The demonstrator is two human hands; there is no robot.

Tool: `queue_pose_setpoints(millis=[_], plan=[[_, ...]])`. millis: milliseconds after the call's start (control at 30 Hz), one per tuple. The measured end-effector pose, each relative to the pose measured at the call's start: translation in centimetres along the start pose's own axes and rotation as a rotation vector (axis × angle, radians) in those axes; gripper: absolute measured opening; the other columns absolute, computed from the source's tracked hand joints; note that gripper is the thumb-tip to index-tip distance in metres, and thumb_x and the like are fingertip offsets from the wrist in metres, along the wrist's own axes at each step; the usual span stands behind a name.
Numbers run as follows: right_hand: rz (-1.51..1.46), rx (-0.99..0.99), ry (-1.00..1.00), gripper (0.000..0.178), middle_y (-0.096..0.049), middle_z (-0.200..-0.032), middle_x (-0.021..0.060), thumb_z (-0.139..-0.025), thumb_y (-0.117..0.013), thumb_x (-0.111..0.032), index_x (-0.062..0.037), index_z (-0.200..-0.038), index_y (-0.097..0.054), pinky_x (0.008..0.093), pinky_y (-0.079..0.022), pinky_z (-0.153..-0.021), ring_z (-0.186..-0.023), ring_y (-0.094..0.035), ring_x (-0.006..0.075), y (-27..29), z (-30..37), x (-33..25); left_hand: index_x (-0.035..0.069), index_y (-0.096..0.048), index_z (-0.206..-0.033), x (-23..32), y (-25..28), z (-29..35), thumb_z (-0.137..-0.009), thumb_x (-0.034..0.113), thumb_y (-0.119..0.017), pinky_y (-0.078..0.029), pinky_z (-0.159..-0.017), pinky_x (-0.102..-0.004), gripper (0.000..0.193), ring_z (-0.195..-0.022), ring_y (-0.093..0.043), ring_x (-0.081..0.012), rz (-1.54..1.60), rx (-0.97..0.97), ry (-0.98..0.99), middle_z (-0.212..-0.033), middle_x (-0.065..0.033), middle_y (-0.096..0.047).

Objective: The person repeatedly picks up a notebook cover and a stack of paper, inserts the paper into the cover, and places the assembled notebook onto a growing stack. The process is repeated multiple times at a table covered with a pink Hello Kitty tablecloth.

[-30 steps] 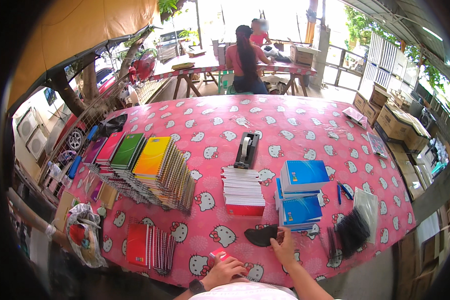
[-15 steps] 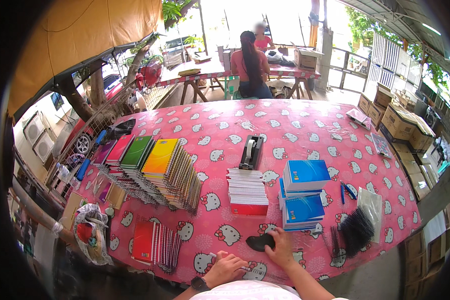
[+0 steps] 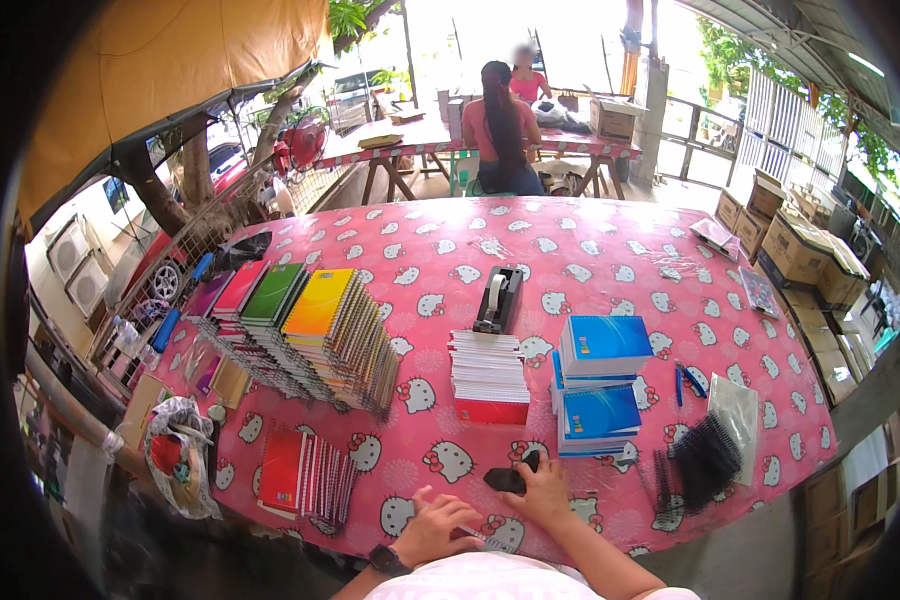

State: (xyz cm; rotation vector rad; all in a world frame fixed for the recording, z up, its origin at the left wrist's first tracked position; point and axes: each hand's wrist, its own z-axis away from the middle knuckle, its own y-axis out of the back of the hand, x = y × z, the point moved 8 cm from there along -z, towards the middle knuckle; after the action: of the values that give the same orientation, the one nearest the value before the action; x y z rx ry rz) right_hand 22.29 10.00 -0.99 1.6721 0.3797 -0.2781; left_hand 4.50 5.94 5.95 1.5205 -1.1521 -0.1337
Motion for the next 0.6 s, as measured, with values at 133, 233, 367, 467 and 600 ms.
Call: queue_pose_setpoints(millis=[133, 233, 367, 467, 600], plan=[[0.104, 0.101, 0.013, 0.063, -0.042, -0.129, 0.0296, -0.065, -0.075, -0.055, -0.0147, -0.111, -0.063, 0.0498, -0.041, -0.092, -0.111, -0.046, 0.0402, 0.4, 1.1, -0.9, 0.018, -0.066, -0.086, -1.9, -0.4, 1.2, -0.072, 0.029, -0.073, -0.021, -0.101, -0.0531, 0.019, -0.096, -0.056, -0.0137, -0.066, 0.001, 0.054, -0.085, 0.0048, -0.062], [-0.098, 0.101, 0.025, 0.053, -0.043, -0.127, 0.0308, -0.068, -0.074, -0.049, -0.0137, -0.107, -0.065, 0.0490, -0.041, -0.093, -0.110, -0.045, 0.0425, 1.2, 0.0, -1.1, 0.018, -0.066, -0.082, -2.5, -1.3, 1.5, -0.071, 0.027, -0.074, -0.022, -0.101, -0.0525, 0.016, -0.095, -0.056, -0.0136, -0.110, 0.026, 0.073, -0.084, 0.0045, -0.062], [-1.024, -0.675, 0.045, 0.051, -0.057, -0.120, 0.0158, -0.078, -0.071, -0.048, -0.0102, -0.112, -0.065, 0.0388, -0.042, -0.093, -0.110, -0.052, 0.0266, -0.6, 2.2, -0.8, 0.018, -0.067, -0.082, -2.7, -1.0, 1.6, -0.072, 0.028, -0.073, -0.022, -0.100, -0.0522, 0.016, -0.094, -0.056, -0.0144, -0.095, 0.092, 0.085, -0.083, 0.0037, -0.062], [-1.081, -0.748, 0.010, 0.044, -0.061, -0.111, 0.0063, -0.085, -0.065, -0.040, -0.0050, -0.113, -0.064, 0.0326, -0.040, -0.094, -0.106, -0.053, 0.0174, -2.3, 4.0, -1.1, 0.017, -0.067, -0.082, -2.5, -0.9, 1.3, -0.072, 0.028, -0.073, -0.022, -0.100, -0.0518, 0.017, -0.094, -0.056, -0.0149, -0.077, 0.091, 0.060, -0.083, 0.0036, -0.063], [-1.124, -0.648, 0.096, 0.045, -0.061, -0.115, 0.0090, -0.084, -0.066, -0.042, -0.0028, -0.107, -0.066, 0.0321, -0.040, -0.092, -0.106, -0.054, 0.0195, -0.8, 3.3, -2.6, 0.016, -0.068, -0.085, -2.6, -0.6, 2.0, -0.070, 0.030, -0.075, -0.023, -0.100, -0.0512, 0.022, -0.094, -0.056, -0.0152, -0.110, 0.062, 0.076, -0.082, 0.0035, -0.064]])
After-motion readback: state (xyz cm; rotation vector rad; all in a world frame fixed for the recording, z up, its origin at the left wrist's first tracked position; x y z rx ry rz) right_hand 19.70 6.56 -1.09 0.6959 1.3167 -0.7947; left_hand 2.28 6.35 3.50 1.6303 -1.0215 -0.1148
